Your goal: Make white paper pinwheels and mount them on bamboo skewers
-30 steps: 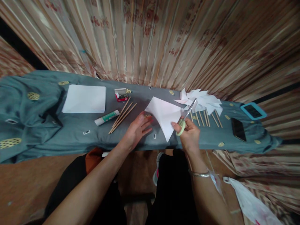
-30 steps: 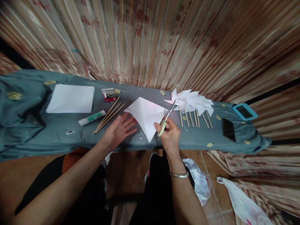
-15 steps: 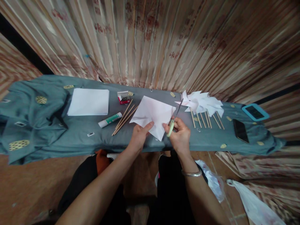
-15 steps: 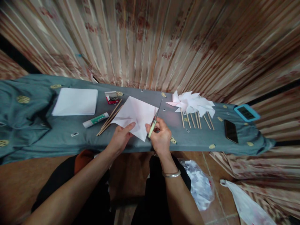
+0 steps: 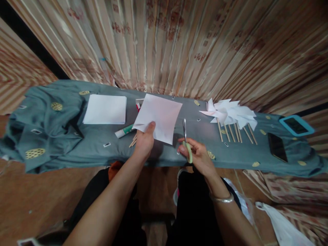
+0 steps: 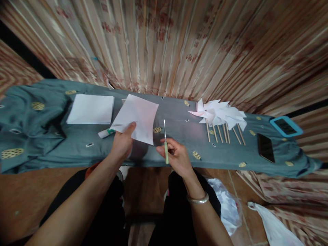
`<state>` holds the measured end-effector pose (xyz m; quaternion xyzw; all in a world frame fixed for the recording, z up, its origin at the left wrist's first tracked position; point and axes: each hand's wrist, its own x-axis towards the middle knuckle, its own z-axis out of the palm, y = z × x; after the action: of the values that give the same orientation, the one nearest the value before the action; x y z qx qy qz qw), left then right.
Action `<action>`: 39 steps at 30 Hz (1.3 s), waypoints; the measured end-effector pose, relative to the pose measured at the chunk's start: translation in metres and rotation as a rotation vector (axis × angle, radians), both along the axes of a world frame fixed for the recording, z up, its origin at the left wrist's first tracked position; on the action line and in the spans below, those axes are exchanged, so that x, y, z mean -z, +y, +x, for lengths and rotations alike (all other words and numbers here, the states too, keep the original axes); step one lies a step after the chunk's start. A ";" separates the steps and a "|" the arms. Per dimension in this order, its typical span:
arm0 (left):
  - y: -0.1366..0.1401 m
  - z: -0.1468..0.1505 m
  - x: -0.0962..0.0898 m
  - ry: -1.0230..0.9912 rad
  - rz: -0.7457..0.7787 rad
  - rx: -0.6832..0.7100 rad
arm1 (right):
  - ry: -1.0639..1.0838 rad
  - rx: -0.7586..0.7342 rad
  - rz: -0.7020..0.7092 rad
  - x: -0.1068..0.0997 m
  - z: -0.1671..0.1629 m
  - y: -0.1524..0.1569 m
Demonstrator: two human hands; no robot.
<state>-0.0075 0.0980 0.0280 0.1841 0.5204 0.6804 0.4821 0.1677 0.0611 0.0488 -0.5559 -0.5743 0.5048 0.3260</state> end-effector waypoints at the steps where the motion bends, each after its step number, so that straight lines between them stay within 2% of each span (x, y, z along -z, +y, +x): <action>1: 0.001 -0.003 -0.001 0.013 -0.006 -0.016 | -0.016 -0.048 -0.010 0.000 0.003 -0.002; 8: 0.006 -0.015 -0.003 0.079 0.003 -0.034 | -0.283 -0.311 -0.057 -0.001 0.020 -0.007; 12: 0.006 -0.015 -0.005 0.093 -0.023 -0.037 | -0.286 -0.376 -0.117 0.001 0.022 -0.009; 17: 0.004 -0.011 -0.006 0.096 0.027 -0.018 | -0.266 -0.396 -0.136 0.005 0.021 -0.011; 23: 0.003 -0.007 -0.003 0.082 -0.003 -0.010 | -0.236 -0.389 -0.166 0.005 0.016 -0.008; 28: 0.002 -0.007 -0.005 0.063 -0.039 0.033 | -0.106 -0.355 -0.221 0.005 0.012 -0.006; 34: 0.001 -0.007 -0.004 0.078 0.070 0.123 | 0.087 -0.329 -0.337 0.002 0.010 -0.003; 39: -0.001 -0.006 -0.002 0.168 0.087 0.138 | 0.118 -0.328 -0.348 -0.003 0.007 -0.002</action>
<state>-0.0134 0.0968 0.0298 0.2967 0.5150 0.6497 0.4739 0.1752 0.0591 0.0513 -0.4726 -0.5412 0.6740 0.1720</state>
